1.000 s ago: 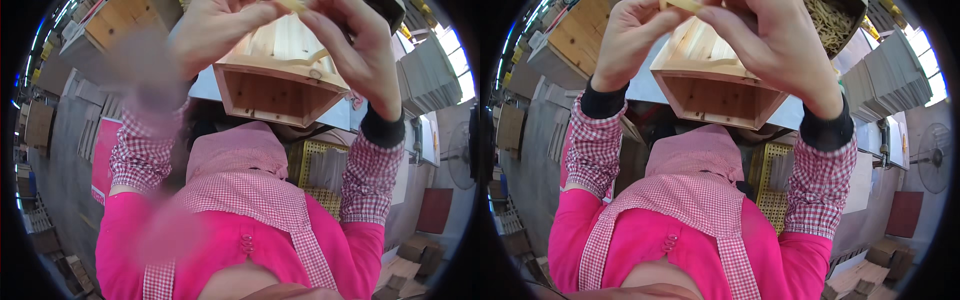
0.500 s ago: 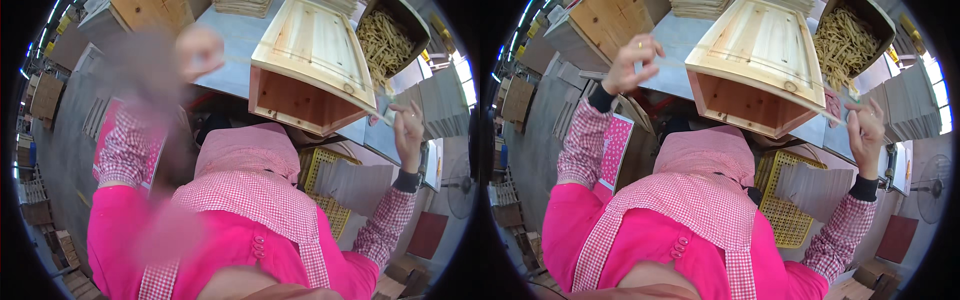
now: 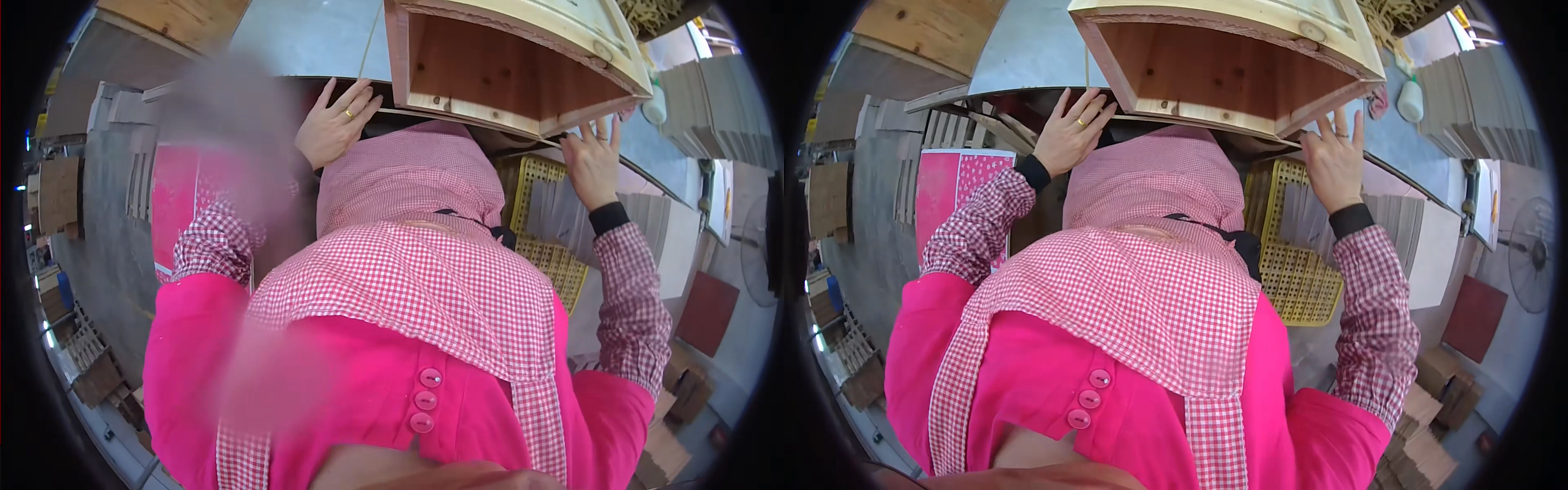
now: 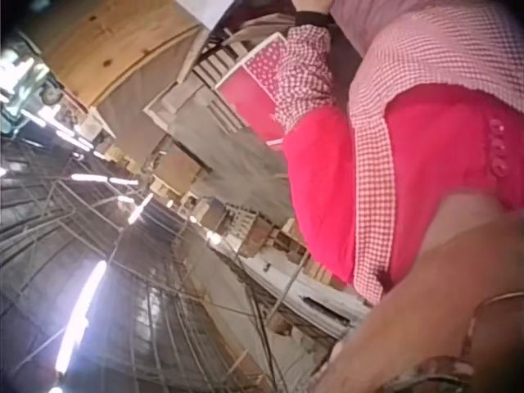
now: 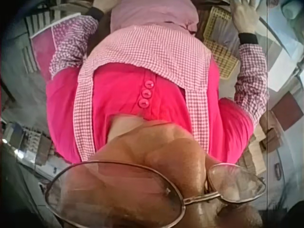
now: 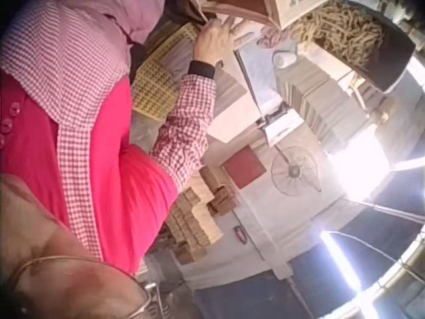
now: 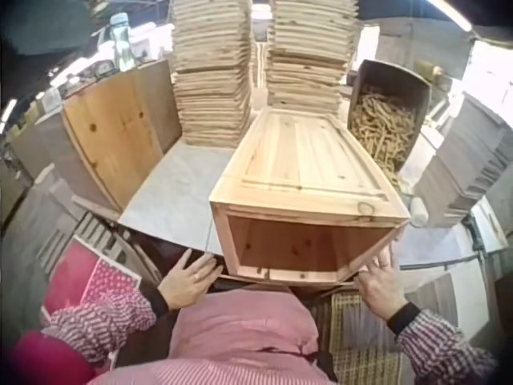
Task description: Applying glue to wooden planks and assembling them into boxes using a nail gun.
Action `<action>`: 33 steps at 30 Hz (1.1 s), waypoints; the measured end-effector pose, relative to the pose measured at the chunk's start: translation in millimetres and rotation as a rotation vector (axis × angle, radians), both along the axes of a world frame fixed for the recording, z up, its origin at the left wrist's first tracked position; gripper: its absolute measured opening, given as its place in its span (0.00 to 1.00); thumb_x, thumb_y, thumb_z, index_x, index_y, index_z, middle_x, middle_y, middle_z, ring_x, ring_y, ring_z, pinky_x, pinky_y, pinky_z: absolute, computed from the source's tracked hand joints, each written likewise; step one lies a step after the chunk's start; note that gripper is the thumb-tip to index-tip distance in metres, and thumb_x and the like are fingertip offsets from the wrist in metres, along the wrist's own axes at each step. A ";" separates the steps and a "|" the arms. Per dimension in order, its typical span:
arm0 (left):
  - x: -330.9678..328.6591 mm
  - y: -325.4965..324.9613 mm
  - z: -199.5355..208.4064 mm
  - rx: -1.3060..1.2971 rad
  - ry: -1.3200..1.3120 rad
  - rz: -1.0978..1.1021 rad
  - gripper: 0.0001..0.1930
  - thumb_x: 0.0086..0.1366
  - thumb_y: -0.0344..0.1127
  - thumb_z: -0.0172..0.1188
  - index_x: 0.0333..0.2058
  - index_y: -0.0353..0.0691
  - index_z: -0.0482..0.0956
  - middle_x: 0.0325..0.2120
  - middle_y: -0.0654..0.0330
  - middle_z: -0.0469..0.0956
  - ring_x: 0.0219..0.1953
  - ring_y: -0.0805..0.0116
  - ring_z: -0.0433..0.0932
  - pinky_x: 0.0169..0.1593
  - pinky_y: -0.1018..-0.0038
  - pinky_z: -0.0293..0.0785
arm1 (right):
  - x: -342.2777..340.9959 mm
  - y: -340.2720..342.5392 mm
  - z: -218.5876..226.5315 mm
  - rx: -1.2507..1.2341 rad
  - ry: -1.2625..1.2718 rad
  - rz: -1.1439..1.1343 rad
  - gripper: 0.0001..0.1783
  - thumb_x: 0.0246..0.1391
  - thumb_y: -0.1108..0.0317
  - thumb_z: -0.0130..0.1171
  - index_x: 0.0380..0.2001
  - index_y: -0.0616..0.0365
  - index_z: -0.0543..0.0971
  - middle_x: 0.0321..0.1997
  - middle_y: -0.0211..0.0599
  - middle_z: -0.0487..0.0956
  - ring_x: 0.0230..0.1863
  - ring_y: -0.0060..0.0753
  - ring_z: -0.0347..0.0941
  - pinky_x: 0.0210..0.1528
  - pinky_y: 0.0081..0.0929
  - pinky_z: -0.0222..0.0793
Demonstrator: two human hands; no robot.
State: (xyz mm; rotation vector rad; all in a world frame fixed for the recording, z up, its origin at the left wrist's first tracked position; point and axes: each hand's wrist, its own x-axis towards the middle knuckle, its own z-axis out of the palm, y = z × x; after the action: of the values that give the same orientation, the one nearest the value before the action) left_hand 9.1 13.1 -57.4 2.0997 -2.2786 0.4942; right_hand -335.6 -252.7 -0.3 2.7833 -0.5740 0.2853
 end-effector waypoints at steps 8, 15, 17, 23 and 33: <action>0.5 -16.5 3.1 -0.240 0.071 -0.014 0.23 0.58 0.37 0.58 0.54 0.43 0.71 0.55 0.59 0.66 0.64 0.61 0.58 0.64 0.51 0.54 | 18.0 -22.8 14.2 -0.120 -0.167 -0.005 0.05 0.47 0.70 0.61 0.29 0.57 0.77 0.40 0.39 0.77 0.55 0.44 0.67 0.59 0.44 0.58; 1.8 -28.7 42.6 -0.283 0.392 -0.208 0.17 0.49 0.25 0.60 0.41 0.36 0.77 0.43 0.52 0.75 0.50 0.54 0.74 0.53 0.61 0.70 | 37.7 -48.8 31.4 0.442 -0.894 0.034 0.07 0.47 0.75 0.59 0.32 0.63 0.75 0.22 0.37 0.74 0.24 0.29 0.72 0.29 0.22 0.67; -12.2 -24.9 64.6 -0.351 0.455 -0.236 0.17 0.47 0.22 0.60 0.40 0.36 0.78 0.39 0.52 0.77 0.45 0.54 0.77 0.49 0.64 0.74 | 38.1 -45.8 43.9 0.485 -0.976 0.040 0.07 0.48 0.76 0.58 0.33 0.64 0.75 0.19 0.35 0.72 0.20 0.24 0.69 0.25 0.19 0.64; -92.3 -115.9 212.8 -0.458 0.266 -0.573 0.19 0.52 0.29 0.59 0.45 0.43 0.78 0.45 0.58 0.74 0.49 0.61 0.74 0.49 0.65 0.72 | 33.8 -45.8 72.6 0.837 -0.738 0.162 0.09 0.49 0.76 0.57 0.36 0.63 0.79 0.27 0.28 0.78 0.27 0.17 0.70 0.30 0.19 0.66; -130.3 -214.1 215.1 -0.063 0.267 -0.731 0.14 0.56 0.35 0.55 0.40 0.38 0.69 0.49 0.54 0.70 0.62 0.56 0.61 0.63 0.54 0.58 | 61.7 -95.5 90.7 0.903 -0.829 0.161 0.06 0.51 0.75 0.57 0.33 0.64 0.80 0.25 0.27 0.79 0.27 0.14 0.71 0.31 0.18 0.67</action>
State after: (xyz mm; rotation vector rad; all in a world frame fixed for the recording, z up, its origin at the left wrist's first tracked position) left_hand -121.2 -201.0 157.7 1.0794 -2.5667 0.2276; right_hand -273.9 -348.2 90.4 3.4782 -0.7882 1.6152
